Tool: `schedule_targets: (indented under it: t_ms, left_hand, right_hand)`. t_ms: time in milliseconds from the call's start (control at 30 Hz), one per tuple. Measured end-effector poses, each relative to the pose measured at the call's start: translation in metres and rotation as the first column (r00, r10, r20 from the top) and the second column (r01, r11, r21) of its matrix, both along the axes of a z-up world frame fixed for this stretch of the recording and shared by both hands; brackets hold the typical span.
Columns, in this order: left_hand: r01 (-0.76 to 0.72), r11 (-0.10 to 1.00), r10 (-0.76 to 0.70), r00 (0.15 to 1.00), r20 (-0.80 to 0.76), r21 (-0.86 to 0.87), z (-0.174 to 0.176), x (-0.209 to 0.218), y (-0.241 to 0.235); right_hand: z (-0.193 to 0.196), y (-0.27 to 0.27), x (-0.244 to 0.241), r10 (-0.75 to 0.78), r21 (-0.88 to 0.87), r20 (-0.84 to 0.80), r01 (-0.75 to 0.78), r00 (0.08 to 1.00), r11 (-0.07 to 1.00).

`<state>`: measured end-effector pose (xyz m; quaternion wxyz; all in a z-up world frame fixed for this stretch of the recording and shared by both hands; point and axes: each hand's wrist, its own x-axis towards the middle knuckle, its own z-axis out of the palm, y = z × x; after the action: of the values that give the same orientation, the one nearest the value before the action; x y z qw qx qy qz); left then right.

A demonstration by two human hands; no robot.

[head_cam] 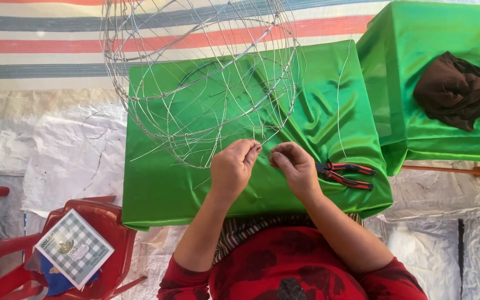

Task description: Securing intersections of a wire frame by twisting thin wire around them using pliers.

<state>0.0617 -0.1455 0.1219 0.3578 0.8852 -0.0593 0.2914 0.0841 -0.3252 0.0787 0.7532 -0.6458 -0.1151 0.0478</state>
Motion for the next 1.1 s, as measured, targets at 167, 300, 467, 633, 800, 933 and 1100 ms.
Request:
schedule_targets:
  t_ms: [167,300,467,633,800,933,1100]
  left_hand:
    - [-0.001,1.000,0.001,1.000,0.010,0.023,0.002,-0.001,0.000]
    - [0.025,1.000,-0.025,0.999,-0.023,-0.009,-0.001,-0.003,0.006]
    - [0.044,0.999,-0.044,0.999,-0.025,0.007,0.006,-0.007,0.004]
    - [0.046,0.999,-0.046,0.999,-0.015,-0.007,0.004,-0.007,0.001]
    - [0.046,0.999,-0.046,0.998,-0.046,-0.012,0.009,-0.005,-0.001]
    - [0.045,0.999,-0.045,0.998,-0.046,-0.017,0.009,-0.003,0.000]
    - [0.054,0.997,-0.056,0.998,-0.034,-0.059,0.015,-0.005,-0.001]
  right_hand:
    - [0.002,0.001,-0.001,-0.014,-0.088,0.202,0.033,0.979,0.996]
    - [0.013,0.003,-0.001,0.041,-0.143,0.311,0.005,0.950,0.990]
    - [0.009,0.011,-0.002,0.169,0.107,0.161,-0.188,0.972,0.976]
    - [-0.023,0.011,0.004,0.265,0.243,0.041,-0.266,0.963,0.933]
    - [-0.078,0.025,0.007,0.352,0.669,-0.103,-0.197,0.930,0.717]
    - [-0.108,0.021,0.019,0.463,0.737,-0.172,-0.198,0.870,0.647]
    - [-0.084,0.019,0.027,0.547,0.702,-0.064,-0.352,0.834,0.619]
